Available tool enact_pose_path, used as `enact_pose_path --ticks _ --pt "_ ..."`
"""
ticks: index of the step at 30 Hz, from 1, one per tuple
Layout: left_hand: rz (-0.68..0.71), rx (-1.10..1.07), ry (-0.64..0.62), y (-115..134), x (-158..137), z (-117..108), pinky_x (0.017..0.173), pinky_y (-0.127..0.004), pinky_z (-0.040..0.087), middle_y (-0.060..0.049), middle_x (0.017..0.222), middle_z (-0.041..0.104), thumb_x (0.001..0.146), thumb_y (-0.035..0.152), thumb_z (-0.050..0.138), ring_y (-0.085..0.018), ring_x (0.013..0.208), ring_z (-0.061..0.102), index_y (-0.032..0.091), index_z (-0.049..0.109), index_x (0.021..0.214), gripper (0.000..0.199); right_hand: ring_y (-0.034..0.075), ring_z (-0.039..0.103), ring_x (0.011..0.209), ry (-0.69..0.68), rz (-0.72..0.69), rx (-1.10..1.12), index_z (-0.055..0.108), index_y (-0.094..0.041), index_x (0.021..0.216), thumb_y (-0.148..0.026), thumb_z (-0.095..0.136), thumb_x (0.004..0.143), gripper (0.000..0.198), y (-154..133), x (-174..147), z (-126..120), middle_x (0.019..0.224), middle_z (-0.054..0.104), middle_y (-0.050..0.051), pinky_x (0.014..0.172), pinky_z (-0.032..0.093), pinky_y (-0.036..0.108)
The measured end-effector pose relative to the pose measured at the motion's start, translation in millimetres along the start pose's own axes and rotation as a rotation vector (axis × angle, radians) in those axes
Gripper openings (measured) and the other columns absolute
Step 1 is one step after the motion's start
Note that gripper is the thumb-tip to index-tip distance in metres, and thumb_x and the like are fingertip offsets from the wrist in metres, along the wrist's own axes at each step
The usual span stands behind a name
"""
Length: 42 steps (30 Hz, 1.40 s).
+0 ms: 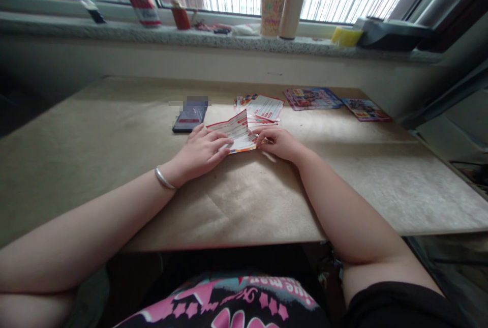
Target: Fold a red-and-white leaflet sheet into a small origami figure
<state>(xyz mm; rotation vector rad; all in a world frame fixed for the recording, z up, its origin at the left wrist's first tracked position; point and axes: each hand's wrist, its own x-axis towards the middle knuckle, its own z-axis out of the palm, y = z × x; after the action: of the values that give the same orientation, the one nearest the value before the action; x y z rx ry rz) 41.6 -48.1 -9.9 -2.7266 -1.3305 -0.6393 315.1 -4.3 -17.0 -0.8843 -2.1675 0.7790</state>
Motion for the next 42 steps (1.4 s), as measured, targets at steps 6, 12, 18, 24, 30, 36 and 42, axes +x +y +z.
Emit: enact_pose_path --ticks 6,12,18,24,30,36,42 --pt "0.051 -0.057 0.003 2 0 -2 0.099 -0.045 0.033 -0.003 0.108 0.071 0.100 0.047 0.037 -0.022 0.100 0.057 0.032 0.076 0.104 0.042 0.023 0.067 0.109 -0.001 0.126 0.065 0.070 -0.021 0.081 -0.033 0.070 0.078 0.012 5 -2 -2 0.116 0.072 0.008 0.101 0.049 0.047" --pt "0.077 0.026 -0.009 7 -3 1 0.099 -0.045 0.035 -0.004 0.109 0.069 0.093 0.046 0.054 -0.025 0.102 0.054 0.035 0.075 0.110 0.028 0.022 0.054 0.130 -0.019 -0.042 -0.074 0.076 -0.025 0.091 -0.029 0.073 0.079 0.013 3 0 3 0.134 0.062 0.008 0.113 0.041 0.046" --pt "0.115 0.038 -0.048 8 -2 0 0.102 -0.046 0.036 -0.005 0.111 0.065 0.097 0.047 0.048 -0.026 0.107 0.051 0.036 0.073 0.115 0.033 0.021 0.055 0.128 -0.045 -0.062 -0.122 0.078 -0.025 0.090 -0.026 0.069 0.084 0.010 1 3 13 0.135 0.061 0.007 0.113 0.041 0.046" --pt "0.133 0.008 -0.038 6 -2 3 0.105 -0.047 0.035 -0.005 0.111 0.065 0.099 0.047 0.044 -0.026 0.107 0.050 0.033 0.072 0.117 0.036 0.021 0.060 0.119 0.062 -0.010 -0.183 0.077 -0.023 0.084 -0.028 0.067 0.085 0.011 -5 3 22 0.125 0.067 0.009 0.108 0.045 0.044" --pt "0.113 0.027 -0.088 9 -3 4 0.106 -0.050 0.036 -0.006 0.112 0.063 0.099 0.049 0.043 -0.027 0.109 0.050 0.035 0.069 0.122 0.037 0.019 0.065 0.085 0.254 0.139 -0.253 0.072 -0.021 0.082 -0.032 0.067 0.080 0.012 -17 6 33 0.090 0.072 0.005 0.080 0.052 0.035" --pt "0.116 -0.008 -0.135 14 -2 -2 0.115 -0.049 0.028 -0.007 0.111 0.062 0.101 0.049 0.039 -0.024 0.114 0.052 0.030 0.067 0.127 0.042 0.014 0.060 0.066 0.307 0.350 -0.127 0.064 -0.021 0.076 -0.038 0.066 0.080 0.018 -20 7 33 0.073 0.069 -0.001 0.066 0.046 0.028" --pt "0.168 -0.044 -0.164 19 -2 -8 0.112 -0.049 0.034 -0.008 0.109 0.065 0.100 0.048 0.042 -0.024 0.109 0.054 0.027 0.067 0.125 0.041 0.017 0.068 0.070 0.336 0.304 0.044 0.056 -0.023 0.079 -0.035 0.065 0.080 0.015 -18 8 33 0.077 0.072 0.000 0.068 0.049 0.029"
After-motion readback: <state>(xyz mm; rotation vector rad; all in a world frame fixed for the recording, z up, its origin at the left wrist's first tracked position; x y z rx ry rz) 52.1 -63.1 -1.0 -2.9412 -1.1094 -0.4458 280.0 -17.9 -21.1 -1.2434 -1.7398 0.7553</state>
